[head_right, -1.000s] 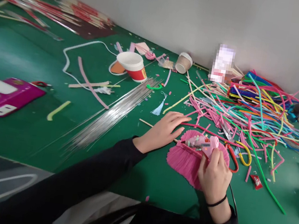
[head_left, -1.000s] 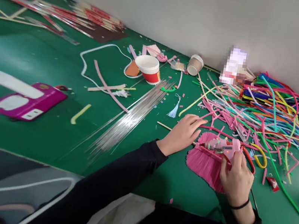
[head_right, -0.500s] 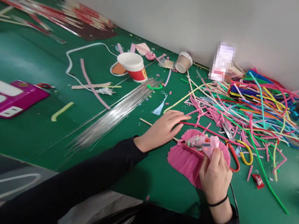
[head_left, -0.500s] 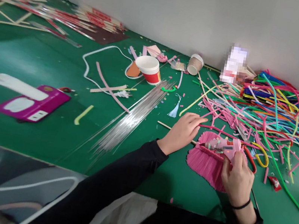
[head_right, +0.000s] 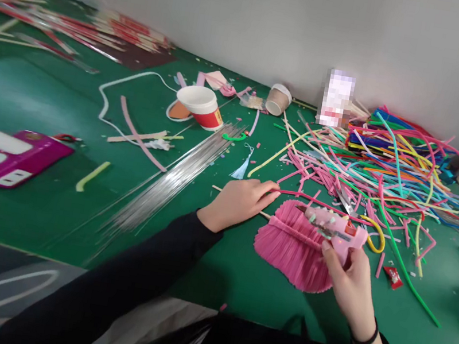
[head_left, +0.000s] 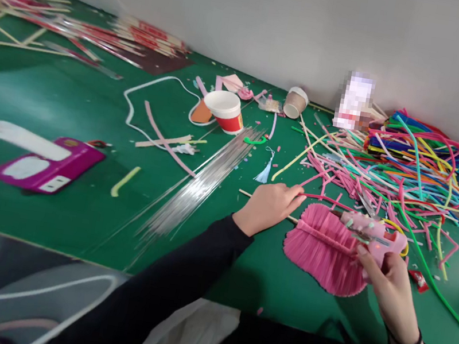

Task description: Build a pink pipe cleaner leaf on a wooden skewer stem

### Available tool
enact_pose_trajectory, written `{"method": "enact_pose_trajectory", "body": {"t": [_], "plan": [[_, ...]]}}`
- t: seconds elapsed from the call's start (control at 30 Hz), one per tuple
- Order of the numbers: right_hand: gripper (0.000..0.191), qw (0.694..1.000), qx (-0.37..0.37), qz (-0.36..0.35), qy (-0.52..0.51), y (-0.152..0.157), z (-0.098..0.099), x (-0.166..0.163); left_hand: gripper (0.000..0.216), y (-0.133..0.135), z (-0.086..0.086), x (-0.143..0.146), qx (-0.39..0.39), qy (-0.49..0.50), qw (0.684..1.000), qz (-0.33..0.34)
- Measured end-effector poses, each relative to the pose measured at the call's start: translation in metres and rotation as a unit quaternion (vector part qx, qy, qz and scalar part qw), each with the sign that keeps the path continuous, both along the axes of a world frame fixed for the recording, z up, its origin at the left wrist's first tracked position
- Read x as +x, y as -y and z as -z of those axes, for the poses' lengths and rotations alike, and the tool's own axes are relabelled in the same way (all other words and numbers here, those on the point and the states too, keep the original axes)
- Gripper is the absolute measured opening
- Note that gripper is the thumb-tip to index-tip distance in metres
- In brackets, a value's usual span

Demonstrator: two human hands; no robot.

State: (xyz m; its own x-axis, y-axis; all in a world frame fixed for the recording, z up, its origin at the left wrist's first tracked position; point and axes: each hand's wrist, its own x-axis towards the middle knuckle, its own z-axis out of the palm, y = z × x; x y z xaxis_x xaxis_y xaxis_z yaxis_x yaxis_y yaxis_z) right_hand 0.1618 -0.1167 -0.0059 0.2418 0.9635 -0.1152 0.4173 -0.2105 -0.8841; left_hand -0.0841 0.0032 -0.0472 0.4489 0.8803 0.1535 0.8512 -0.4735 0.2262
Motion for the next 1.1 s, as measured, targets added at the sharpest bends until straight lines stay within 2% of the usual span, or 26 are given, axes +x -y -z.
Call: {"method": "enact_pose_trajectory", "body": {"t": [0.07,0.13,0.27,0.33,0.5,0.63,0.83,1.1], "plan": [[0.044,0.997,-0.038,-0.019,-0.058,0.002,-0.001,0.002,0.037,0.001,0.001,0.002,-0.009,-0.016,1.000,0.009],[0.041,0.995,-0.032,-0.052,-0.082,0.000,-0.005,0.001,0.035,0.001,0.001,0.004,-0.013,-0.005,1.000,0.006],[0.032,0.988,0.028,-0.142,-0.047,-0.010,-0.015,-0.008,0.034,0.000,0.002,0.003,-0.004,0.057,0.998,0.019],[0.031,0.986,0.044,-0.161,-0.017,-0.016,-0.015,-0.011,0.034,-0.001,0.003,0.001,0.003,0.074,0.997,0.037],[0.015,0.977,0.023,-0.187,0.097,-0.022,-0.008,-0.014,0.033,-0.001,0.005,0.001,0.014,0.088,0.991,0.098],[0.011,0.963,0.049,-0.198,0.174,-0.023,-0.004,-0.018,0.033,-0.001,0.008,0.003,0.012,0.083,0.991,0.106],[0.013,0.965,0.062,-0.208,0.144,-0.022,0.008,-0.024,0.036,-0.004,0.011,0.006,-0.003,0.084,0.995,0.047],[0.015,0.962,0.065,-0.211,0.160,-0.026,0.017,-0.025,0.032,-0.004,0.006,0.006,-0.021,0.054,0.998,0.039]]}}
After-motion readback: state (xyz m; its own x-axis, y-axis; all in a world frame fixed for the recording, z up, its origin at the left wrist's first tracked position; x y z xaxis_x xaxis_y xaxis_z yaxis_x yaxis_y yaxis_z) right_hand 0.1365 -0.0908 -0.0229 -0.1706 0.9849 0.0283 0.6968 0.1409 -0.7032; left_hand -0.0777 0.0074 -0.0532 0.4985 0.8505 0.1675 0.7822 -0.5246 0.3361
